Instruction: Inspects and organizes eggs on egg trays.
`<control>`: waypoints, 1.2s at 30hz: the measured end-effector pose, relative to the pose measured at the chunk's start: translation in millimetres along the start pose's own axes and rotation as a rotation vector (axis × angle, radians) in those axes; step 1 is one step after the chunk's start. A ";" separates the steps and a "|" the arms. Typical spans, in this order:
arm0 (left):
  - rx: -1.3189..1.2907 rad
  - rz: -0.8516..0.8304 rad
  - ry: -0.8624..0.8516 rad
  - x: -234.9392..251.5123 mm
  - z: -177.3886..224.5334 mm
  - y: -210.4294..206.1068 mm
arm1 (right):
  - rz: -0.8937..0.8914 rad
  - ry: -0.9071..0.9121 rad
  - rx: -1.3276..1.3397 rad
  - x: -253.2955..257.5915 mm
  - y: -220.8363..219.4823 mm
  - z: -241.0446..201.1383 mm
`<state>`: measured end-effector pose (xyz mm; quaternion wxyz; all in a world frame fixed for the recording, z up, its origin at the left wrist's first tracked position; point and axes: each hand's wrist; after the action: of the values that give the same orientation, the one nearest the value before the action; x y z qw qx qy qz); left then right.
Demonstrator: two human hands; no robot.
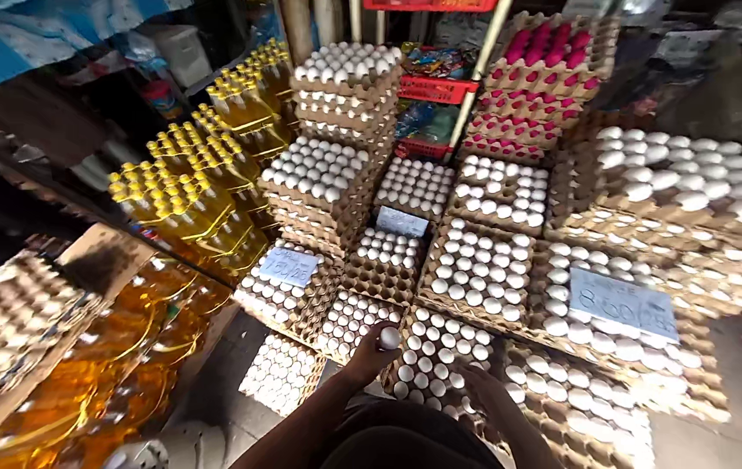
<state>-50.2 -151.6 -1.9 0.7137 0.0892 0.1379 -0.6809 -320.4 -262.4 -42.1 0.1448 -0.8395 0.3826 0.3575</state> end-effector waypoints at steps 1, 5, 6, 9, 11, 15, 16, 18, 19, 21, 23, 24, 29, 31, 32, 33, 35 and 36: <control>-0.001 0.012 0.000 1.2 -0.8 1.2 | 0.003 -0.023 -0.032 -1.2 -0.7 -3.2; -0.011 0.045 0.043 10.2 -2.4 8.2 | 0.005 -0.045 -0.104 -6.8 1.0 -9.8; -0.008 0.054 0.058 14.4 -3.8 10.9 | 0.011 -0.040 -0.113 -7.0 0.9 -9.0; 0.033 0.022 0.091 26.5 -6.4 15.4 | 0.043 -0.040 -0.089 -12.6 -6.0 -2.3; 0.096 -0.039 0.106 37.5 -8.8 14.8 | 0.054 -0.021 -0.054 -18.3 -14.9 5.1; 0.170 -0.235 0.125 50.3 -14.5 -0.3 | 0.077 0.074 -0.133 -32.7 -38.2 39.3; 0.202 -0.280 0.129 51.5 -12.0 -8.1 | 0.092 0.110 -0.187 -36.7 -41.7 45.5; 0.267 -0.375 0.117 48.8 -2.8 -27.1 | 0.077 0.154 -0.288 -53.5 -44.8 40.4; 0.304 -0.416 0.095 46.6 2.0 -37.7 | 0.061 0.177 -0.314 -62.2 -44.3 35.8; 0.377 -0.497 0.019 41.6 8.2 -61.8 | 0.053 0.239 -0.326 -75.4 -39.1 36.4; 0.401 -0.551 -0.048 33.2 12.4 -92.5 | 0.102 0.296 -0.330 -86.9 -29.9 47.1; 0.398 -0.569 -0.073 28.6 13.7 -110.4 | 0.138 0.323 -0.336 -94.9 -23.3 52.4; 0.409 -0.611 -0.195 2.4 11.4 -223.0 | 0.275 0.380 -0.356 -158.9 38.4 98.3; 0.385 -0.661 -0.177 -8.7 8.6 -279.1 | 0.359 0.458 -0.336 -184.5 70.5 136.2; 0.366 -0.691 -0.167 -13.1 6.1 -308.1 | 0.403 0.494 -0.331 -197.7 86.7 155.4; 0.348 -0.722 -0.166 -15.9 1.7 -336.5 | 0.453 0.524 -0.334 -212.0 101.8 173.6; 0.327 -0.788 -0.172 -18.0 -5.5 -392.0 | 0.579 0.565 -0.357 -239.0 131.1 209.2; 0.323 -0.817 -0.173 -18.6 -7.9 -418.9 | 0.640 0.574 -0.364 -251.9 145.1 226.5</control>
<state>-468.9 -155.3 21.9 0.3720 0.0804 -0.0061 -0.9247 -653.3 -106.1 -17.7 -0.2340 -0.7560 0.5781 0.1987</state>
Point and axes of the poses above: each hand's wrist, its own x-axis towards the middle knuckle, its own y-axis out of the back of the hand, z = x × y, and after that the axes turned 10 degrees about -z, right-handed
